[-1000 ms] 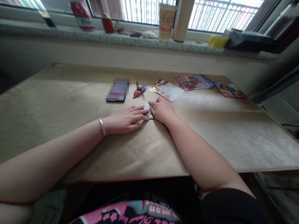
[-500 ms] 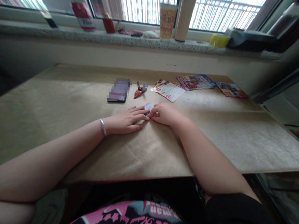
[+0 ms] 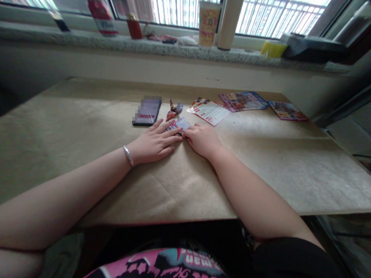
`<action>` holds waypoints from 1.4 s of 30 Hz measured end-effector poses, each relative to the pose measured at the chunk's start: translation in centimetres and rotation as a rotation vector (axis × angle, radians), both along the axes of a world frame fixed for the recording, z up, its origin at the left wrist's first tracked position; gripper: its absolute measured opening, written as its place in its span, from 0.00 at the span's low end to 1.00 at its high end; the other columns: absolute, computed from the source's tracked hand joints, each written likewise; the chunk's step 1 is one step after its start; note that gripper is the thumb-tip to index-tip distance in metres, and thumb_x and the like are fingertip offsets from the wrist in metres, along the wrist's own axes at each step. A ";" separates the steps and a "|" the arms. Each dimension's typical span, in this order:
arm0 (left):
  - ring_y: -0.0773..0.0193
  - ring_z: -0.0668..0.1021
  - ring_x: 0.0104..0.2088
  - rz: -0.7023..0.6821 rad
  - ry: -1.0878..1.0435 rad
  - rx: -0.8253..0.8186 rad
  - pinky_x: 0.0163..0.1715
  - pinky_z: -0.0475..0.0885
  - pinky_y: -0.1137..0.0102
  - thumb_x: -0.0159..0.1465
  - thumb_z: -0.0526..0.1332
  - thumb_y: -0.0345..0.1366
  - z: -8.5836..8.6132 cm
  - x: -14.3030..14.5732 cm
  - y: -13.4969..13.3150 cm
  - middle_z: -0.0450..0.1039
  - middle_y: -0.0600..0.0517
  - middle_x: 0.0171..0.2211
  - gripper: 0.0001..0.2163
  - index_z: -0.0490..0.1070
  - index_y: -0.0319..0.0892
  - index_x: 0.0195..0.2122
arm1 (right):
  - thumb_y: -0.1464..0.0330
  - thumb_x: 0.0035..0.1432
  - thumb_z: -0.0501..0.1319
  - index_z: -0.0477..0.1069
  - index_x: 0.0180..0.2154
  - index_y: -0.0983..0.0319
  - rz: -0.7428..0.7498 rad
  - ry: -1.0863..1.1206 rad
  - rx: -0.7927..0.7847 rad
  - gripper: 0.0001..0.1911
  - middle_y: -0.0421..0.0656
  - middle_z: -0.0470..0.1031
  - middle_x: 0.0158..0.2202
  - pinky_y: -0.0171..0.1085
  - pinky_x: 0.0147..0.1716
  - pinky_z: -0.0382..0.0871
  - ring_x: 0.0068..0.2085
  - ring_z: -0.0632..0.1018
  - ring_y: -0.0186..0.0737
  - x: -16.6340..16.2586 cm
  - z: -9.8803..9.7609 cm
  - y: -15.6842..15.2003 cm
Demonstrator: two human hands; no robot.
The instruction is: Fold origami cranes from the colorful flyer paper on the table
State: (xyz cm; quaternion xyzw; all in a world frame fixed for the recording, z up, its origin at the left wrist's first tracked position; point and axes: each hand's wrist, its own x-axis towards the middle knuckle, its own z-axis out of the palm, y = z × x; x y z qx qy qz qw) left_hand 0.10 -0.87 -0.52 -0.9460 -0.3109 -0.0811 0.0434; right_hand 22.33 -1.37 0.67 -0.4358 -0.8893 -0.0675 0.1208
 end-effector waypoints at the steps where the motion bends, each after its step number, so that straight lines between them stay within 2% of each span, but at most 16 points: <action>1: 0.52 0.48 0.70 0.012 0.010 -0.020 0.68 0.37 0.51 0.69 0.48 0.43 0.0 0.0 0.0 0.56 0.51 0.67 0.22 0.63 0.44 0.62 | 0.70 0.62 0.55 0.79 0.41 0.59 -0.004 -0.002 0.000 0.14 0.44 0.81 0.40 0.39 0.40 0.62 0.40 0.75 0.43 0.0 -0.1 0.1; 5: 0.53 0.52 0.69 0.058 0.067 -0.176 0.68 0.38 0.49 0.69 0.46 0.41 0.3 0.3 0.0 0.53 0.50 0.68 0.23 0.58 0.43 0.64 | 0.71 0.61 0.55 0.80 0.41 0.57 -0.004 0.002 -0.011 0.14 0.42 0.82 0.41 0.39 0.41 0.62 0.40 0.76 0.42 0.2 -0.2 0.2; 8: 0.54 0.50 0.70 0.068 0.076 -0.227 0.67 0.38 0.49 0.70 0.45 0.42 0.4 0.3 0.0 0.50 0.50 0.69 0.24 0.56 0.43 0.65 | 0.70 0.61 0.55 0.80 0.42 0.56 -0.001 0.018 -0.018 0.15 0.42 0.81 0.42 0.38 0.41 0.63 0.40 0.76 0.41 0.3 -0.2 0.1; 17: 0.52 0.51 0.69 0.069 0.061 -0.153 0.67 0.37 0.47 0.68 0.47 0.41 0.2 0.4 0.0 0.54 0.51 0.68 0.22 0.60 0.45 0.63 | 0.70 0.60 0.55 0.80 0.40 0.58 -0.007 -0.051 -0.022 0.15 0.44 0.80 0.40 0.40 0.40 0.62 0.40 0.74 0.44 -0.3 0.4 0.0; 21: 0.53 0.52 0.69 0.082 0.066 -0.165 0.67 0.39 0.47 0.68 0.47 0.40 0.4 0.5 -0.1 0.53 0.51 0.68 0.22 0.60 0.45 0.63 | 0.69 0.60 0.56 0.81 0.41 0.55 0.011 -0.041 -0.024 0.15 0.44 0.79 0.40 0.40 0.41 0.63 0.41 0.74 0.43 0.2 0.6 0.1; 32: 0.53 0.50 0.69 0.080 0.056 -0.259 0.66 0.42 0.47 0.69 0.47 0.41 0.6 0.4 0.0 0.51 0.51 0.69 0.21 0.59 0.47 0.62 | 0.65 0.59 0.59 0.82 0.39 0.53 -0.045 0.000 -0.194 0.12 0.44 0.79 0.39 0.37 0.42 0.67 0.40 0.76 0.41 3.5 1.5 0.7; 38: 0.52 0.51 0.69 0.075 0.050 -0.248 0.66 0.43 0.47 0.69 0.47 0.41 0.7 0.4 -0.1 0.50 0.51 0.69 0.21 0.60 0.46 0.62 | 0.68 0.56 0.61 0.82 0.41 0.53 -0.071 -0.028 -0.238 0.13 0.44 0.79 0.40 0.37 0.42 0.68 0.39 0.77 0.40 4.5 1.6 1.2; 42: 0.52 0.51 0.69 0.078 0.049 -0.250 0.66 0.45 0.47 0.69 0.47 0.41 0.6 0.4 -0.1 0.51 0.51 0.69 0.21 0.60 0.46 0.62 | 0.69 0.56 0.61 0.82 0.39 0.54 -0.141 -0.042 -0.284 0.13 0.43 0.79 0.41 0.36 0.40 0.69 0.38 0.77 0.39 5.0 1.8 1.3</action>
